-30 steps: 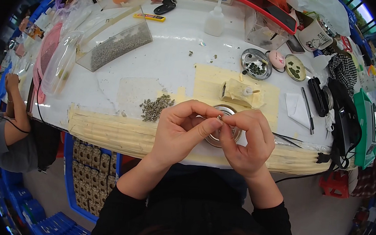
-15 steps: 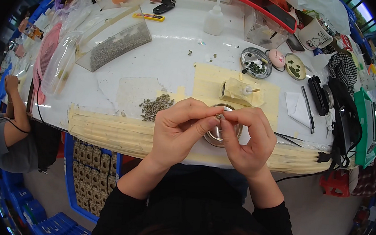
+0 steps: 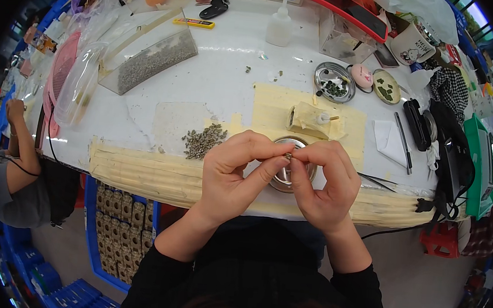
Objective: Assembling or sorting tiny components using hands and tweezers at a workbench.
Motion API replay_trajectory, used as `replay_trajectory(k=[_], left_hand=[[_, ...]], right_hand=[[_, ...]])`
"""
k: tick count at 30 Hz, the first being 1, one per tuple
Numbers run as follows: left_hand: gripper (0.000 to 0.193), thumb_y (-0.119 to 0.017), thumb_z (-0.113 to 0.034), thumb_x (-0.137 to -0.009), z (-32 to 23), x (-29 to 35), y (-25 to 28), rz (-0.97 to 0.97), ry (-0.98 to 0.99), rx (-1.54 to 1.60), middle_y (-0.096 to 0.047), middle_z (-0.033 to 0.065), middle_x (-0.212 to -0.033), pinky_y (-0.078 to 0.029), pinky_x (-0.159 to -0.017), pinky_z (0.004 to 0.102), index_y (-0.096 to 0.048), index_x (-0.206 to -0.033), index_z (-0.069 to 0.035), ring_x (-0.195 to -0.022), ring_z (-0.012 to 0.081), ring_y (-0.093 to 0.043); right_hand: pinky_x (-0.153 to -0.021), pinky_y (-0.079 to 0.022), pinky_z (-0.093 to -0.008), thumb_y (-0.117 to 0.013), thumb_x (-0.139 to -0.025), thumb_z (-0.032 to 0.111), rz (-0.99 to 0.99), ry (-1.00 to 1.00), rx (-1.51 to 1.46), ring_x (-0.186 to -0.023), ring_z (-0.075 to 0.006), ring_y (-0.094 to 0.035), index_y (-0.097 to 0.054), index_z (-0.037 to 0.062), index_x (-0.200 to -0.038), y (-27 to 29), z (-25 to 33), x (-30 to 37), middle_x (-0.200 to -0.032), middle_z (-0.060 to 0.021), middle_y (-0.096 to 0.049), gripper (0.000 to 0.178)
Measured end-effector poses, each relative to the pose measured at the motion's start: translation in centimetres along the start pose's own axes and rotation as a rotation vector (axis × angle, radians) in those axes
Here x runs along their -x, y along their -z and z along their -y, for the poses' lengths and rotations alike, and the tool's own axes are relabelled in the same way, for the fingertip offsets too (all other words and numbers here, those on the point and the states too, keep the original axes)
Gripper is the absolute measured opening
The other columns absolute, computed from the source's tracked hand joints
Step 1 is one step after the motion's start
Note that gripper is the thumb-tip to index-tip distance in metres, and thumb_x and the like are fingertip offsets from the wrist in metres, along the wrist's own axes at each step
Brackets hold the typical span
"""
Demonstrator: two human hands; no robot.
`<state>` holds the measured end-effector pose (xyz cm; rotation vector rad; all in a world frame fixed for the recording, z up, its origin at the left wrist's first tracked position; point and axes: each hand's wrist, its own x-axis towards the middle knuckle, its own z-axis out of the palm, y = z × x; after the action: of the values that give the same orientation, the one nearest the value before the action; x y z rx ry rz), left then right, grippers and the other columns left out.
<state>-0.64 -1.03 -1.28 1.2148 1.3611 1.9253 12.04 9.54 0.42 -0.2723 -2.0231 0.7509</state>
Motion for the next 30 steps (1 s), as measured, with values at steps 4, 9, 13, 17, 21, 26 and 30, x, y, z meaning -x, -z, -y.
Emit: replay_trajectory(k=[4, 9, 13, 17, 21, 26, 30], left_hand=[[0.021, -0.069, 0.006, -0.087, 0.4, 0.2, 0.0, -0.018, 0.011, 0.074, -0.068, 0.0094, -0.096, -0.050, -0.077, 0.0254, -0.071, -0.108, 0.003, -0.086, 0.0136, -0.063], [0.019, -0.070, 0.005, -0.086, 0.3, 0.1, -0.1, -0.028, -0.032, 0.045, -0.068, 0.0094, -0.096, -0.049, -0.076, 0.0258, -0.071, -0.105, 0.003, -0.085, 0.0135, -0.063], [0.018, -0.071, 0.004, -0.086, 0.3, 0.0, 0.1, -0.006, -0.066, -0.008, -0.068, 0.0092, -0.094, -0.049, -0.075, 0.0262, -0.071, -0.104, 0.002, -0.084, 0.0141, -0.063], [0.014, -0.072, 0.003, -0.085, 0.3, 0.0, 0.0, -0.035, -0.103, -0.072, -0.069, 0.0093, -0.091, -0.049, -0.073, 0.0268, -0.071, -0.099, 0.002, -0.081, 0.0154, -0.063], [0.013, -0.073, 0.004, -0.083, 0.1, -0.2, -0.1, -0.080, -0.221, -0.246, -0.069, 0.0097, -0.087, -0.049, -0.069, 0.0272, -0.071, -0.096, 0.002, -0.076, 0.0173, -0.064], [0.015, -0.075, 0.005, -0.081, 0.0, -0.4, -0.3, -0.096, -0.309, -0.356, -0.069, 0.0097, -0.085, -0.050, -0.065, 0.0267, -0.071, -0.095, 0.002, -0.075, 0.0183, -0.065], [0.016, -0.075, 0.006, -0.080, 0.0, -0.5, -0.4, -0.093, -0.319, -0.378, -0.068, 0.0099, -0.084, -0.050, -0.065, 0.0268, -0.071, -0.094, 0.002, -0.074, 0.0185, -0.065]], right_hand=[[-0.056, -0.048, -0.0279, -0.073, -0.078, -0.007, -0.003, -0.014, -0.028, -0.068, -0.0192, -0.061, -0.067, 0.0003, -0.090, 0.0, -0.2, 0.2, -0.083, -0.0091, -0.065, 0.015], [-0.056, -0.048, -0.0280, -0.073, -0.079, -0.006, 0.007, -0.013, -0.045, -0.068, -0.0195, -0.061, -0.066, 0.0000, -0.090, 0.1, -0.2, 0.1, -0.083, -0.0094, -0.065, 0.014], [-0.057, -0.048, -0.0282, -0.073, -0.079, -0.006, 0.021, -0.025, -0.051, -0.068, -0.0193, -0.062, -0.067, 0.0000, -0.090, 0.1, -0.1, 0.1, -0.083, -0.0094, -0.065, 0.014], [-0.058, -0.049, -0.0277, -0.073, -0.079, -0.005, 0.022, -0.025, -0.052, -0.068, -0.0190, -0.061, -0.068, -0.0003, -0.092, 0.3, 0.0, 0.1, -0.082, -0.0095, -0.065, 0.015], [-0.061, -0.049, -0.0268, -0.073, -0.080, -0.005, -0.075, -0.068, -0.015, -0.069, -0.0190, -0.061, -0.069, -0.0012, -0.095, 1.5, -0.4, -0.6, -0.083, -0.0102, -0.065, 0.016], [-0.065, -0.047, -0.0300, -0.074, -0.082, 0.000, -0.129, -0.089, 0.327, -0.074, -0.0218, -0.060, -0.071, 0.0015, -0.096, 3.9, -1.6, -2.0, -0.086, -0.0092, -0.064, 0.015], [-0.067, -0.046, -0.0336, -0.074, -0.082, 0.004, -0.051, -0.135, 0.359, -0.078, -0.0241, -0.059, -0.072, 0.0036, -0.097, 3.8, -2.6, -2.4, -0.087, -0.0084, -0.063, 0.015]])
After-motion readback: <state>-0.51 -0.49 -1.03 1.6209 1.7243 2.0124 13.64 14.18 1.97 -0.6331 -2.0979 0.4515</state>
